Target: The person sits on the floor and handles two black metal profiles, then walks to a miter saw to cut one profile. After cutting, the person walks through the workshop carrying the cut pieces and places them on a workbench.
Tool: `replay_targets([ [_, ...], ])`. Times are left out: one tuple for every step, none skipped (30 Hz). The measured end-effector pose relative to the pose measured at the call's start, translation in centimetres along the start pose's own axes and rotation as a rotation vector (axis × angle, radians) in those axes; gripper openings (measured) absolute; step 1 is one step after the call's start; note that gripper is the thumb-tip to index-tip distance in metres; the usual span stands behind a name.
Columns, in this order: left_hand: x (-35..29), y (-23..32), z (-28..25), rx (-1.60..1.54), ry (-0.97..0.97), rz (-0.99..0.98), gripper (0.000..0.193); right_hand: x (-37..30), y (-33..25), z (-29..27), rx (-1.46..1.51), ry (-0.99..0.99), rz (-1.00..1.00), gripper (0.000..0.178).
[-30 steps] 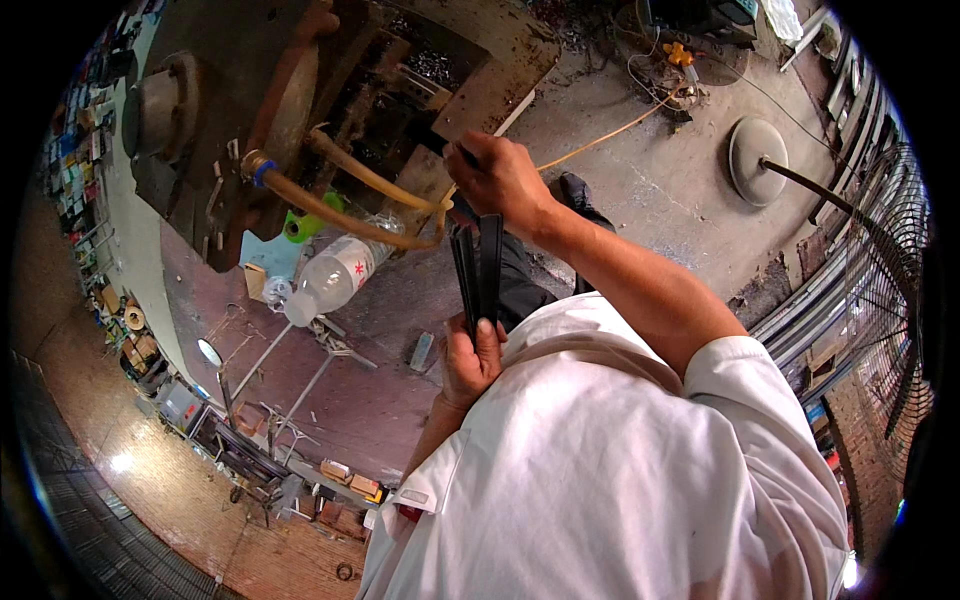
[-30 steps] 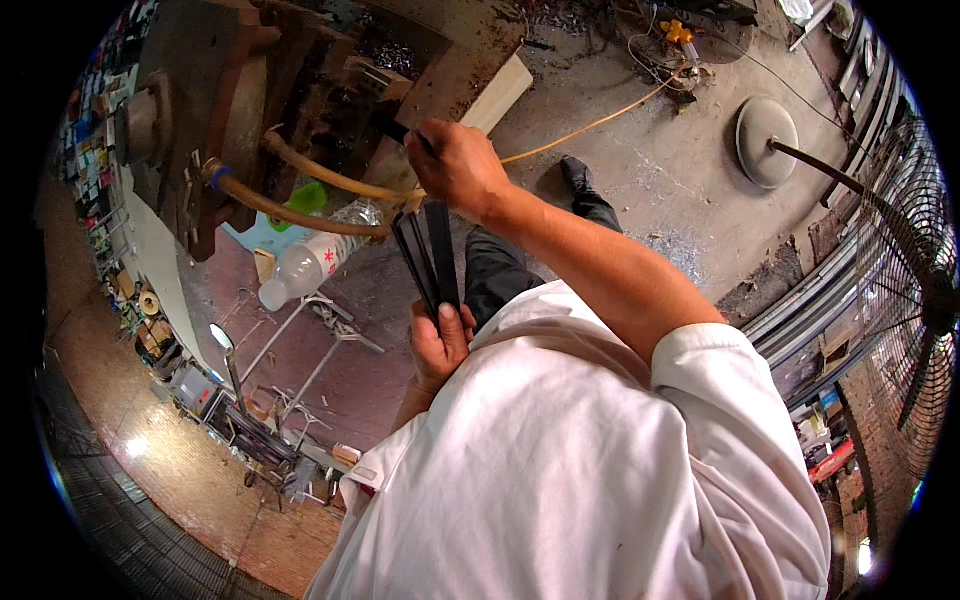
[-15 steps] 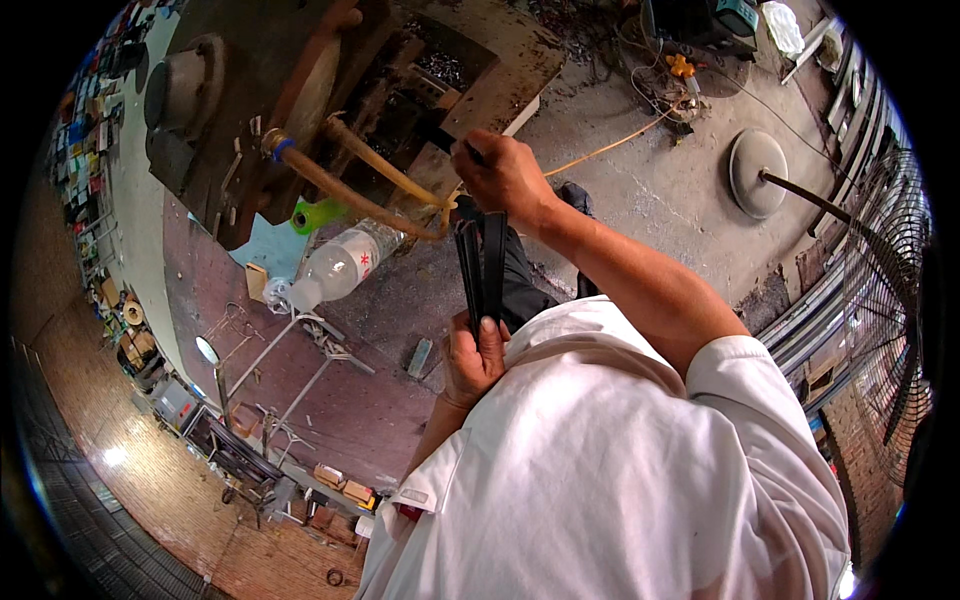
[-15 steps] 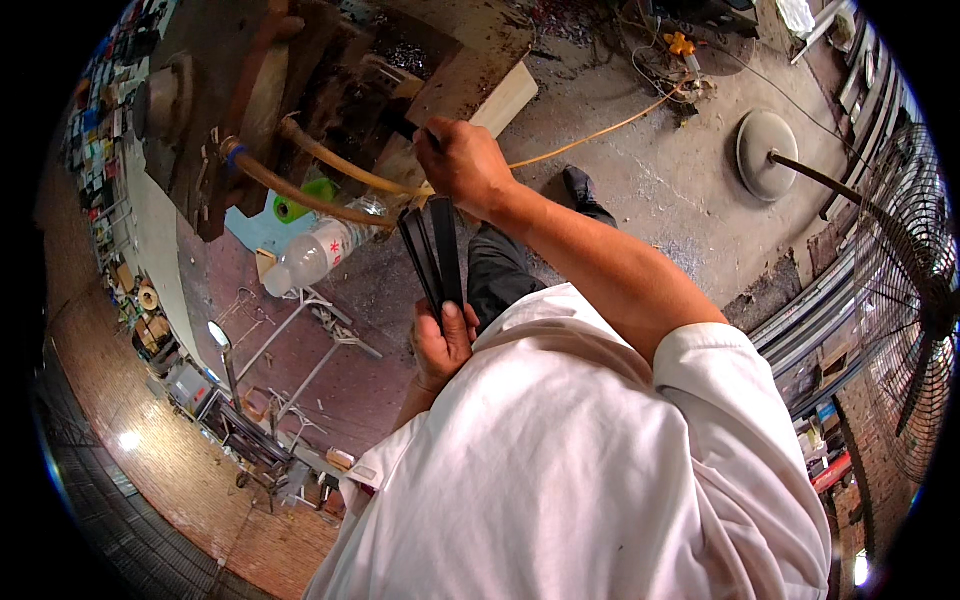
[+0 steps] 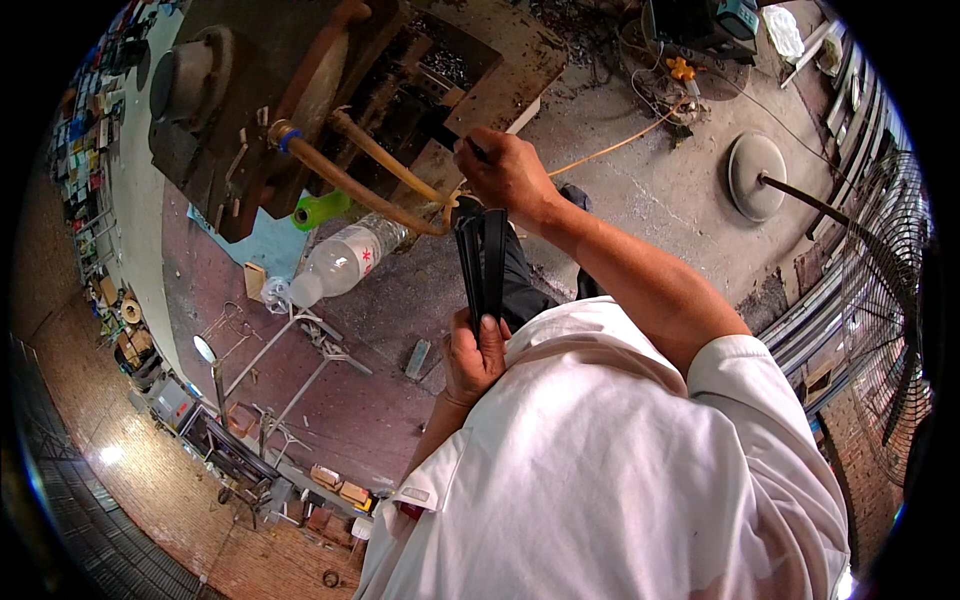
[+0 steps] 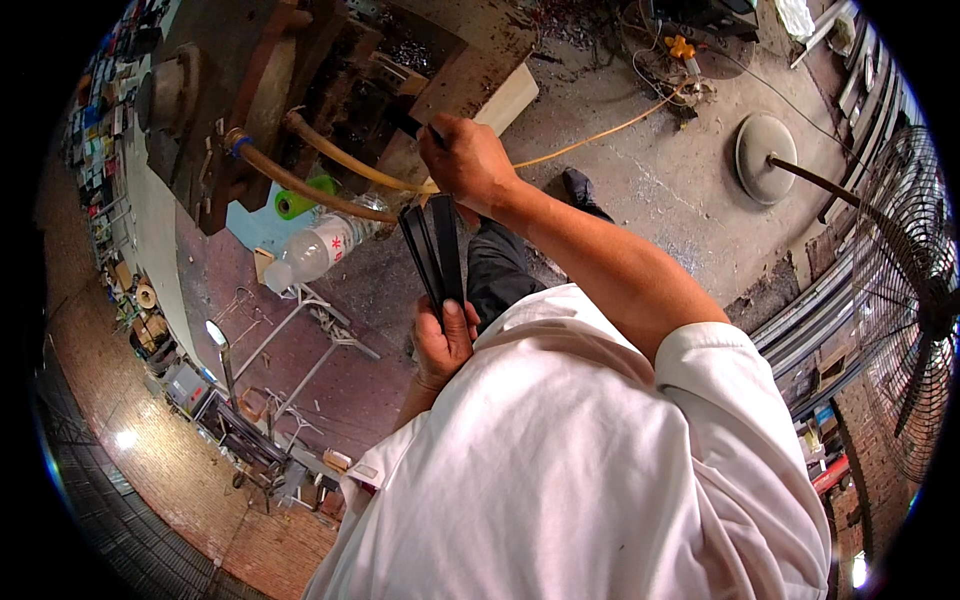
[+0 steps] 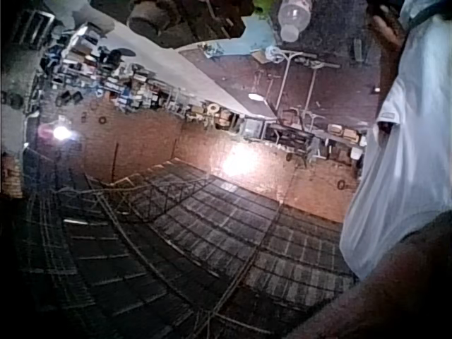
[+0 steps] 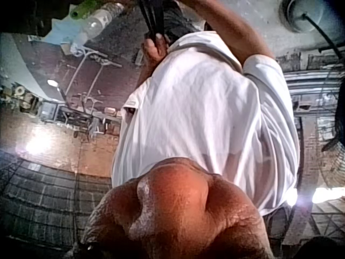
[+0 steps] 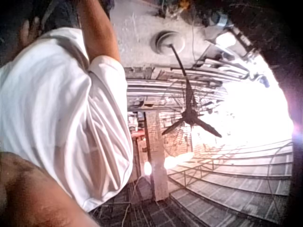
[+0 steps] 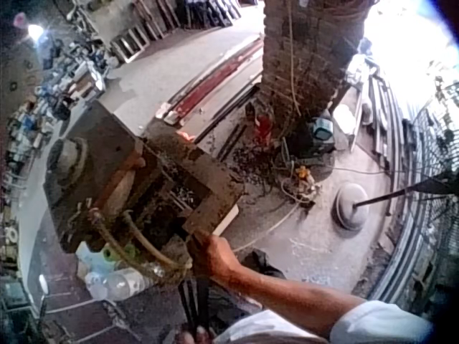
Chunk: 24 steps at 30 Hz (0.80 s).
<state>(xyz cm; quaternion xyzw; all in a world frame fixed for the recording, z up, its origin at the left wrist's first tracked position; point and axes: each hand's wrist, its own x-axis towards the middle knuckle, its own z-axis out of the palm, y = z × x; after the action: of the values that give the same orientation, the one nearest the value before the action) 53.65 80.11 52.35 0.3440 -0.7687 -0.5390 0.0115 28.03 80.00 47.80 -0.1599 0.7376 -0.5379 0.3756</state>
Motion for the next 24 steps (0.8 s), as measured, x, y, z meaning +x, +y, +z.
replay_targets([
  [0.0,0.0,0.0,0.002,0.001,0.008,0.025,0.1,0.1,0.0,-0.002,-0.002,0.0,0.037],
  [0.0,-0.1,0.0,0.003,0.001,0.002,0.025,0.1,0.1,0.1,-0.004,-0.004,0.0,0.037],
  [0.0,0.0,0.0,0.004,0.0,-0.004,0.025,0.1,0.1,0.1,-0.004,-0.007,0.001,0.037],
  [0.0,0.0,0.0,0.005,0.0,-0.01,0.025,0.0,0.0,0.0,-0.005,-0.011,0.003,0.037],
  [0.0,0.3,0.0,0.004,-0.009,-0.017,0.025,0.0,-0.1,-0.1,-0.005,-0.015,0.005,0.037],
  [0.1,0.6,-0.1,0.003,-0.017,-0.023,0.025,0.0,-0.2,-0.1,0.005,-0.022,0.023,0.037],
  [0.2,0.8,-0.1,0.001,-0.026,-0.03,0.025,-0.1,-0.3,-0.1,0.016,-0.029,0.041,0.037],
  [0.2,0.7,0.0,0.003,-0.02,-0.01,0.025,-0.1,-0.3,-0.1,0.025,-0.035,0.057,0.037],
  [0.3,0.6,0.1,0.005,-0.014,0.009,0.025,-0.1,-0.3,-0.1,0.019,-0.028,0.048,0.036],
  [0.2,0.5,0.2,0.007,-0.007,0.028,0.026,0.0,-0.2,0.1,0.012,-0.021,0.039,0.036],
  [0.2,0.6,0.2,0.002,-0.01,0.014,0.026,0.0,-0.1,0.1,0.007,-0.013,0.031,0.036],
  [0.1,0.6,0.2,-0.003,-0.013,0.0,0.026,0.0,0.0,0.1,0.002,-0.007,0.019,0.036],
  [0.1,0.7,0.2,-0.008,-0.016,-0.014,0.027,0.0,0.1,0.1,-0.003,-0.001,0.008,0.036],
  [0.1,0.9,0.2,-0.014,-0.02,-0.018,0.027,0.0,0.2,0.1,-0.008,0.005,-0.004,0.036],
  [0.2,1.0,0.3,-0.019,-0.024,-0.021,0.027,0.1,0.3,0.1,-0.008,0.009,-0.008,0.035],
  [0.2,1.1,0.3,-0.024,-0.028,-0.024,0.027,0.1,0.5,0.1,-0.009,0.013,-0.013,0.035],
  [0.1,1.2,0.4,-0.032,-0.02,-0.016,0.027,0.1,0.3,0.2,-0.011,0.013,-0.018,0.035],
  [0.1,1.2,0.5,-0.039,-0.012,-0.008,0.028,0.0,0.2,0.1,0.005,-0.007,0.006,0.035],
  [0.0,1.1,0.7,-0.047,-0.004,0.0,0.028,-0.1,0.0,0.1,0.021,-0.028,0.031,0.035],
  [-0.1,1.1,0.8,-0.054,0.001,0.003,0.028,-0.2,-0.3,-0.1,0.038,-0.045,0.057,0.035],
  [-0.1,1.1,1.0,-0.061,0.005,0.006,0.028,-0.2,-0.4,-0.2,0.026,-0.043,0.06,0.035],
  [-0.2,1.1,1.1,-0.068,0.011,0.008,0.028,-0.2,-0.6,-0.2,0.014,-0.041,0.062,0.035],
  [-0.2,1.2,1.3,-0.079,0.009,-0.004,0.028,-0.2,-0.6,-0.3,0.012,-0.033,0.06,0.036],
  [-0.3,1.3,1.4,-0.091,0.008,-0.016,0.029,-0.2,-0.6,-0.3,0.011,-0.026,0.058,0.036],
])
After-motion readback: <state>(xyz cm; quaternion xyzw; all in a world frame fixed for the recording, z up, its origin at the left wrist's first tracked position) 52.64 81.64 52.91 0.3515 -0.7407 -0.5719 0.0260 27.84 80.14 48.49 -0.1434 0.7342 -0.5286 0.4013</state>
